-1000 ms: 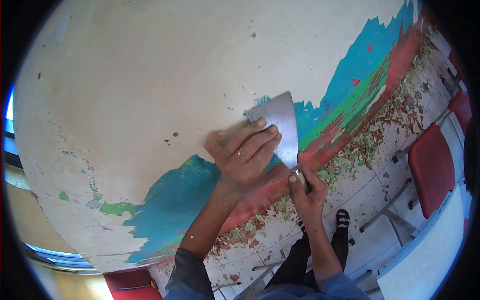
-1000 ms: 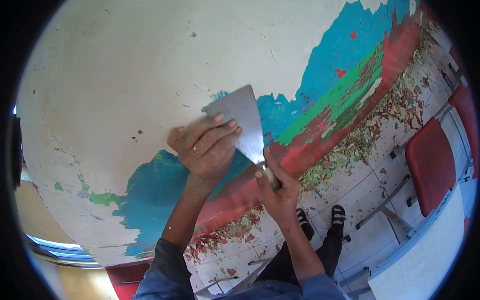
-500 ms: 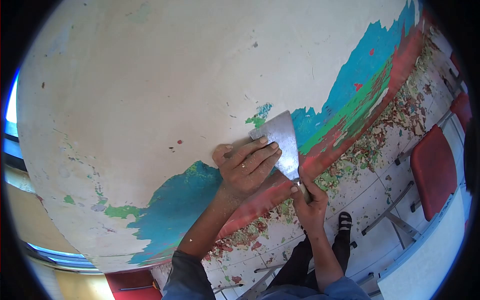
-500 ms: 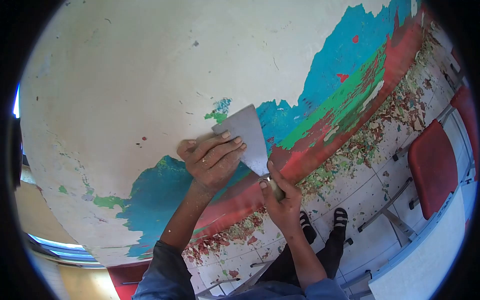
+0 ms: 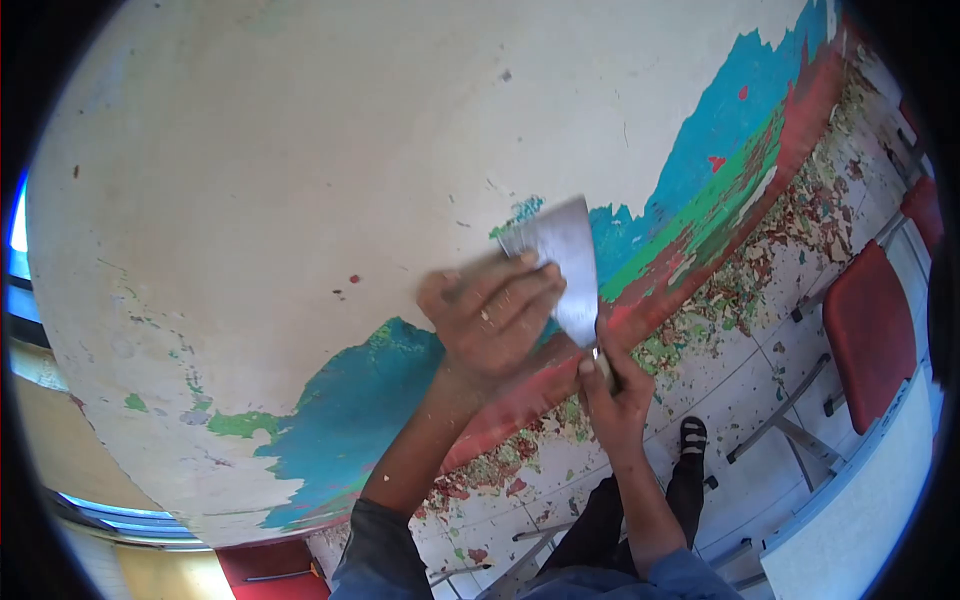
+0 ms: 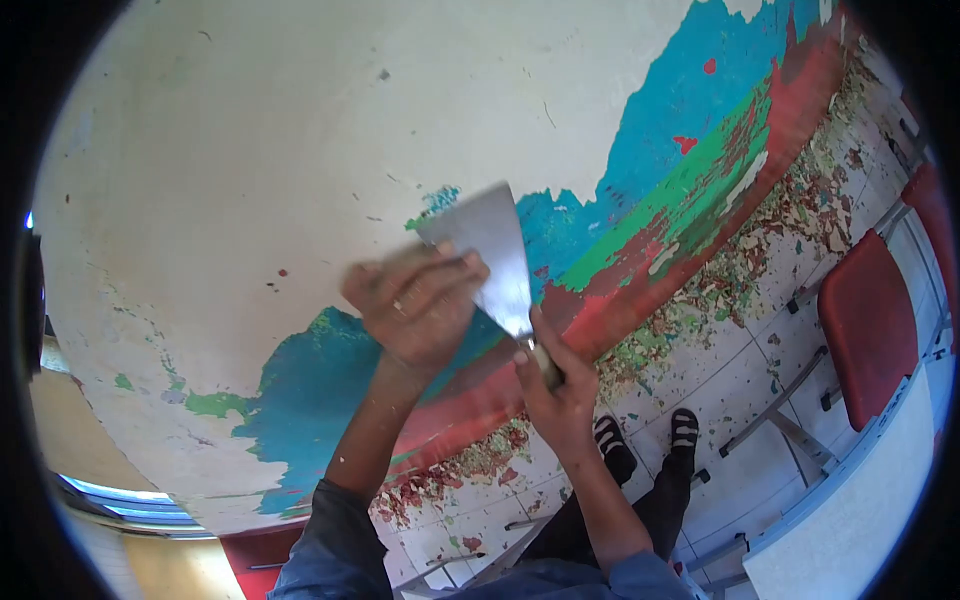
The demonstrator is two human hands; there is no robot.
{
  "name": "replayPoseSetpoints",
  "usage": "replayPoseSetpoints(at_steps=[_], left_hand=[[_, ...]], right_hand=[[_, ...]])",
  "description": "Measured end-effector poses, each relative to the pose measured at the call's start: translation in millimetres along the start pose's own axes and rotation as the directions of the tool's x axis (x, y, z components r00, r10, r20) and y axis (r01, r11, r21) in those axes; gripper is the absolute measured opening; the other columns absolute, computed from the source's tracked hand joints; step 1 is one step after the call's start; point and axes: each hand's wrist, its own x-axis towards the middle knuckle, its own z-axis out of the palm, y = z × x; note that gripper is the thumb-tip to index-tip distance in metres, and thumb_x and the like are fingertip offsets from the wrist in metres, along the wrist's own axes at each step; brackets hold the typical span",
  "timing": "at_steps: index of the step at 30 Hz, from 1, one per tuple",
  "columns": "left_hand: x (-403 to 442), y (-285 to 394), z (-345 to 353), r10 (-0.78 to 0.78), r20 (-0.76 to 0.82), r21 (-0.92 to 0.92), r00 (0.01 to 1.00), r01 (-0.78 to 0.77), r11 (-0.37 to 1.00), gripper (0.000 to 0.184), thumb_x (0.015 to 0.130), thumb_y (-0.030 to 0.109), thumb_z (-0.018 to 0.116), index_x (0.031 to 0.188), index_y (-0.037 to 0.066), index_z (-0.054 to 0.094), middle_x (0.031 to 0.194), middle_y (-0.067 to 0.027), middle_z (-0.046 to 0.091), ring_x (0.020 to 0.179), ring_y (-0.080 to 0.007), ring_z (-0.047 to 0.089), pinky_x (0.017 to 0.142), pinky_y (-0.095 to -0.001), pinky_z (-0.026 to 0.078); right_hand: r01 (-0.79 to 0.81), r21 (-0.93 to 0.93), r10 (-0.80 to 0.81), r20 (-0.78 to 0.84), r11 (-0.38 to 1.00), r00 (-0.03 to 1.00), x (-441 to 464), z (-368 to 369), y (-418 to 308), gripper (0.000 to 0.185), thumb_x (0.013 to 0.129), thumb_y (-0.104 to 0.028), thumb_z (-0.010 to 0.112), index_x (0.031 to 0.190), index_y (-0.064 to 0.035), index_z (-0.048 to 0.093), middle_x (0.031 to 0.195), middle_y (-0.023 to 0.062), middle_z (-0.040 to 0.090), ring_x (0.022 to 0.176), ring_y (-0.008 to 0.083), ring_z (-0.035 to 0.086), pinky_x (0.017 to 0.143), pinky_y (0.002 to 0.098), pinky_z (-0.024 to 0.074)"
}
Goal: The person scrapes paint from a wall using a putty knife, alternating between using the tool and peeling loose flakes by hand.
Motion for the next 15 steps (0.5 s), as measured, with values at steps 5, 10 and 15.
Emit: replayPoseSetpoints(at_steps=[5,10,15], left_hand=[[-9.9,-1.0,2.8,0.026,0.034,-0.009,0.999,-0.026,1.000,0.012,0.062,0.014,0.068,0.067,0.023,0.061,0.081,0.0118,0.062,0.084,-0.0051,0.056,0.078,-0.0308,0.028],[1.7,-0.6,0.6,0.012,0.030,-0.015,0.999,-0.011,1.000,0.006,0.068,0.016,0.063,0.069,0.022,0.062,0.084,0.0128,0.061,0.088,-0.0029,0.056,0.079,-0.0330,0.026],[-7.6,1.1,4.9,0.027,0.074,-0.038,0.997,-0.024,0.999,0.009,0.063,0.015,0.067,0.065,0.022,0.061,0.077,0.0132,0.062,0.082,-0.0028,0.056,0.080,-0.0311,0.026]], right_hand=[[-0.009,0.028,0.009,-0.019,1.000,1.000,-10.2,-2.4,9.2,0.040,0.081,-0.002,0.053,0.119,0.0037,0.045,0.071,-0.0023,0.050,0.058,0.0012,0.041,0.050,0.0158,0.0355],[-0.051,-0.012,0.052,0.029,0.999,0.998,-8.9,-6.5,-5.0,0.039,0.081,-0.003,0.053,0.119,0.0042,0.044,0.073,-0.0006,0.051,0.060,0.0022,0.043,0.051,0.0168,0.0380],[-0.060,0.091,0.062,-0.021,0.994,0.998,-14.4,-5.8,4.4,0.039,0.081,-0.001,0.053,0.119,0.0040,0.045,0.076,-0.0002,0.052,0.060,0.0017,0.043,0.052,0.0159,0.0368]])
